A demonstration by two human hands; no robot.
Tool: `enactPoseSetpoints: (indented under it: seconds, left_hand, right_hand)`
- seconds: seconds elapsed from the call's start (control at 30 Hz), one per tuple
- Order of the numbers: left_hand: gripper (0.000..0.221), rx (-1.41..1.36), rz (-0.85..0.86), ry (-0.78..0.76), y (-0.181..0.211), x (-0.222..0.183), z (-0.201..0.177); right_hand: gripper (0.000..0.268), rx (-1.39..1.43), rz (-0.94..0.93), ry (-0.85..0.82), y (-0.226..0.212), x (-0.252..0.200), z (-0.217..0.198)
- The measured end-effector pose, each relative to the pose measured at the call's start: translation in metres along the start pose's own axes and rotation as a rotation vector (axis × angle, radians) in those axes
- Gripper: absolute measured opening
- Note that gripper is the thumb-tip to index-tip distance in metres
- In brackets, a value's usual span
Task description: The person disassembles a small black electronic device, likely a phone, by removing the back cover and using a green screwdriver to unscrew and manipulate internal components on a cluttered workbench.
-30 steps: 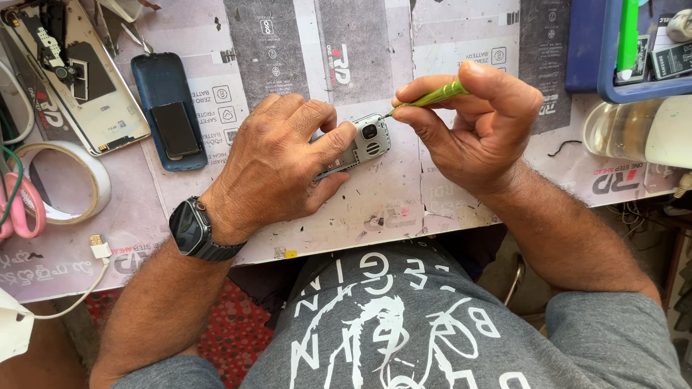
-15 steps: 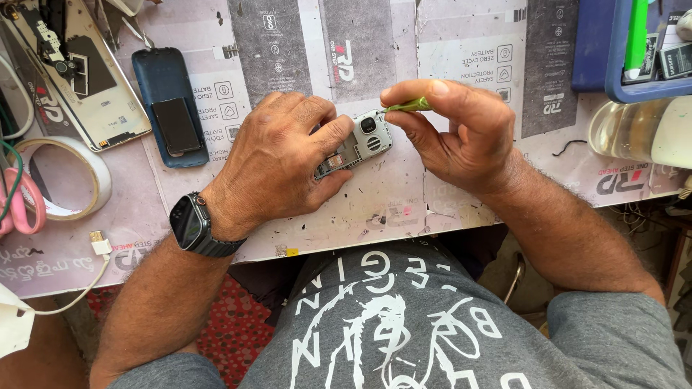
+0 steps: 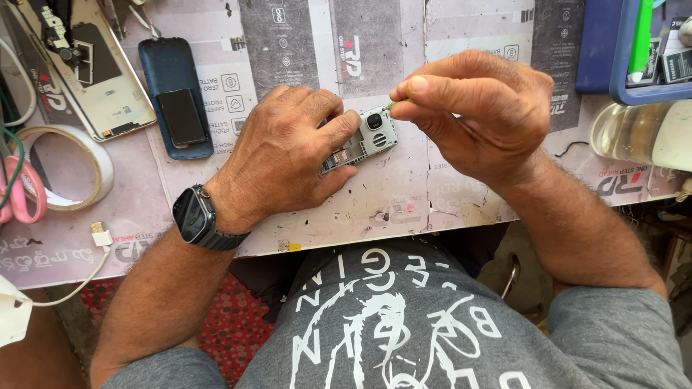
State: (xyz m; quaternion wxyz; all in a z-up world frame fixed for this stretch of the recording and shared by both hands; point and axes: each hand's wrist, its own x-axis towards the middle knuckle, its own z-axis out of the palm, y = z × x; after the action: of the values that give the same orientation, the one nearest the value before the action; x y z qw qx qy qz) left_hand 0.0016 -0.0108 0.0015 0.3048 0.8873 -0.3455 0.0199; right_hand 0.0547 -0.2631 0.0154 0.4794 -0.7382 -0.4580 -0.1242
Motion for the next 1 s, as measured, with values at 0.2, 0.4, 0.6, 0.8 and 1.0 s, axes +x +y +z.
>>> enactPoseSetpoints:
  seconds: [0.2, 0.4, 0.6, 0.8, 1.0]
  left_hand:
    - [0.05, 0.008, 0.011, 0.005, 0.005, 0.005, -0.01]
    - [0.049, 0.006, -0.016, -0.01, 0.015, 0.01, -0.016]
    - [0.054, 0.014, -0.043, -0.051, 0.017, 0.01, -0.013]
    - [0.056, 0.014, -0.045, -0.067, 0.011, 0.007, -0.009]
    - [0.064, 0.028, -0.007, -0.041, 0.008, 0.003, -0.008]
  right_hand:
    - [0.028, 0.108, 0.058, -0.057, 0.003, -0.008, 0.006]
    - [0.032, -0.032, 0.05, 0.048, -0.016, 0.002, 0.002]
    - [0.034, -0.019, 0.062, 0.05, -0.023, 0.006, 0.003]
    - [0.032, 0.03, 0.097, 0.056, -0.019, 0.002, 0.004]
    - [0.033, -0.041, -0.005, 0.092, -0.02, 0.006, 0.009]
